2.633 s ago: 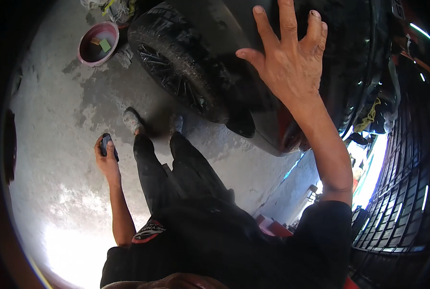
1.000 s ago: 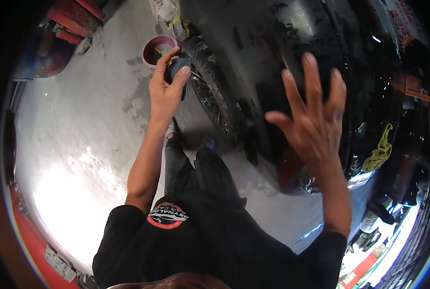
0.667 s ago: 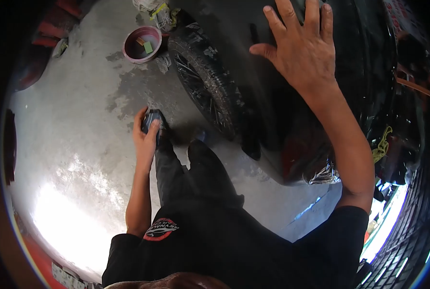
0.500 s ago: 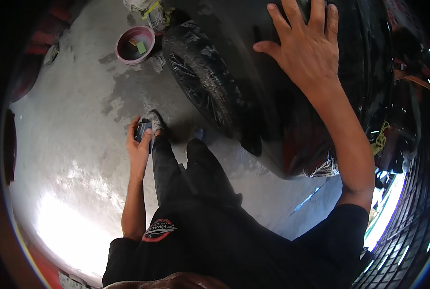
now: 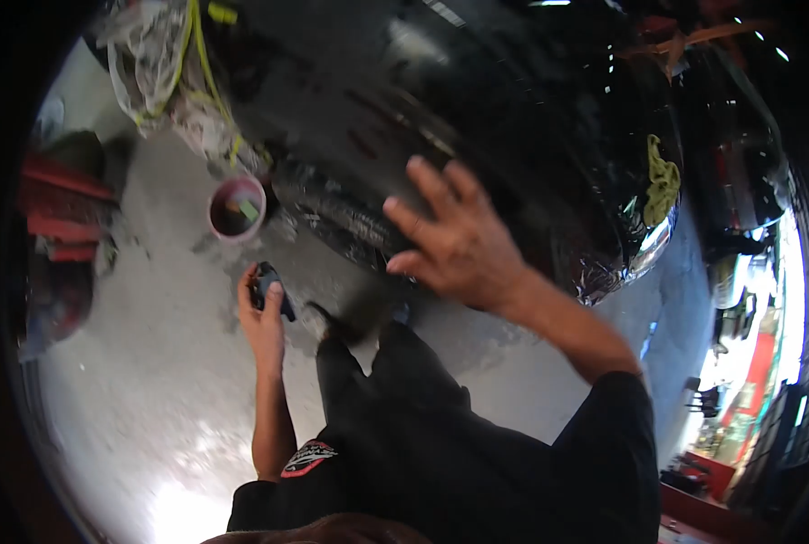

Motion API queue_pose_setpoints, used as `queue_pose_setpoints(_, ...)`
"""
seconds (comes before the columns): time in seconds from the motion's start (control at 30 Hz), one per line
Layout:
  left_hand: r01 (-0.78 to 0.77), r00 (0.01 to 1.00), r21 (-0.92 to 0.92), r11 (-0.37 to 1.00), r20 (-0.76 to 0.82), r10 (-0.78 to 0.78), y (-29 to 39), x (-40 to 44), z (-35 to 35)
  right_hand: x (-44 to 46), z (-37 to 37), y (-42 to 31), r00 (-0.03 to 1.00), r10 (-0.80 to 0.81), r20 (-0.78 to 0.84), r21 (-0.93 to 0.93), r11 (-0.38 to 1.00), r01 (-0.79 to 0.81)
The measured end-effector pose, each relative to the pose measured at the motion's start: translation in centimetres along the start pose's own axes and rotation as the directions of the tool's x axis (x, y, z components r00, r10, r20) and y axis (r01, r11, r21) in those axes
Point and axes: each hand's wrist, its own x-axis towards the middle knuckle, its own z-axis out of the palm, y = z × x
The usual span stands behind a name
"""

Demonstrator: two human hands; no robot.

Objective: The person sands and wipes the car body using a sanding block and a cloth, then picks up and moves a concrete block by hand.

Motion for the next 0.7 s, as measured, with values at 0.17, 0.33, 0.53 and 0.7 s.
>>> queue_pose_setpoints(0.17, -0.282, 0.949, -0.069, 0.957, 0.126, 0.289, 10.1, -1.4, 7.0, -5.7, -4.3, 1.1, 0.977, 0.152, -0.147, 0.165, 0.978, -0.127)
queue_pose_setpoints(0.33, -0.378, 0.902, -0.118, 0.918, 0.178, 0.394, 14.9, -1.6, 11.8, -14.1, -11.1, 12.5, 0.815, 0.409, -0.41, 0.042, 0.901, -0.431)
queue_pose_setpoints(0.53, -0.591, 0.795, 0.09, 0.802, 0.235, 0.56, 22.6, -2.0, 18.8, -21.7, -10.3, 26.0, 0.744, 0.453, -0.491, -0.111, 0.815, -0.569)
queue_pose_setpoints(0.7, -0.705, 0.696, 0.159, 0.691, 0.341, 0.631, 28.2, -3.3, 24.4, -21.8, -9.6, 27.3, 0.768, 0.451, -0.456, -0.095, 0.833, -0.545)
